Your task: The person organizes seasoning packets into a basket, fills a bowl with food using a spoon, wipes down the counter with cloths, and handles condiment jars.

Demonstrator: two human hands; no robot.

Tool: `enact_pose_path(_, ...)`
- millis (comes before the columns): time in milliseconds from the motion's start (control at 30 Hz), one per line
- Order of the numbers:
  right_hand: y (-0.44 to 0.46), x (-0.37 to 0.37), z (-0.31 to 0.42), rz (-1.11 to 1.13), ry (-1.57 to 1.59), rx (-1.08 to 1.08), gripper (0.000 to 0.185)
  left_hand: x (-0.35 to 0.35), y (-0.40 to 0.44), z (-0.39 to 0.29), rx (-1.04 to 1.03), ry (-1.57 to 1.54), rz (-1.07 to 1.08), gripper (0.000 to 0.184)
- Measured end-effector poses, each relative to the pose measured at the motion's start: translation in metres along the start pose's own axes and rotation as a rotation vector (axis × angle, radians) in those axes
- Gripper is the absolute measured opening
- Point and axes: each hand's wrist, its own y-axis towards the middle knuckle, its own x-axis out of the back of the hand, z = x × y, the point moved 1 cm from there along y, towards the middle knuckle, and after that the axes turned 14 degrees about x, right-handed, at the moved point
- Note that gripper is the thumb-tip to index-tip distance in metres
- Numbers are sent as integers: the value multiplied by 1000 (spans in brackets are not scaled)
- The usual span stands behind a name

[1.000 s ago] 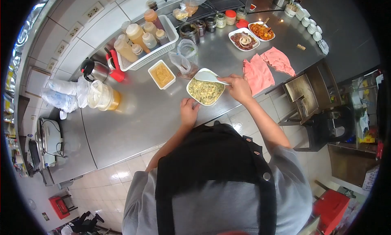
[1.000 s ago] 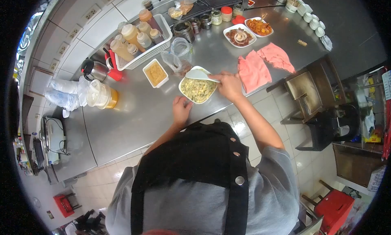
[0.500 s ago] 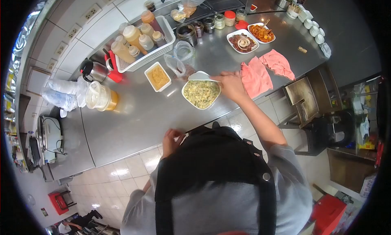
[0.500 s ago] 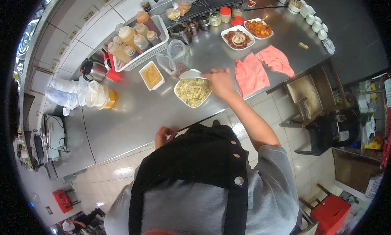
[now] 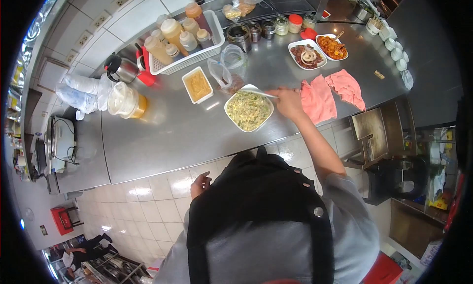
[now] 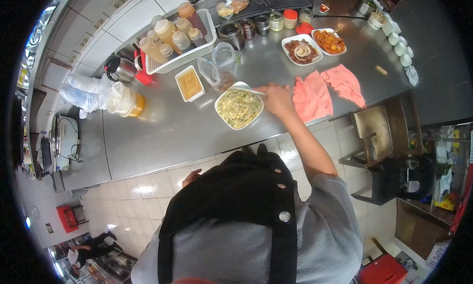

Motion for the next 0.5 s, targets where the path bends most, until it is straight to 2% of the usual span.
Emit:
enact_pose_path(167,-18,-19,1,-124,62,-49,34,10,5,-38,-168,75,-72,21)
enact_pose_path(333,-31,-13,7,-209,59,-102,37,16,25,-79,-236,29,-105,15)
enact_pose_path(433,-16,-12,24,-193,19,-57,38,13,39,-99,-332,-31,-40,15)
enact_pose_path(500,0,-16,34,-225,-257,119,39,9,44,-112,-456,-18,24,16)
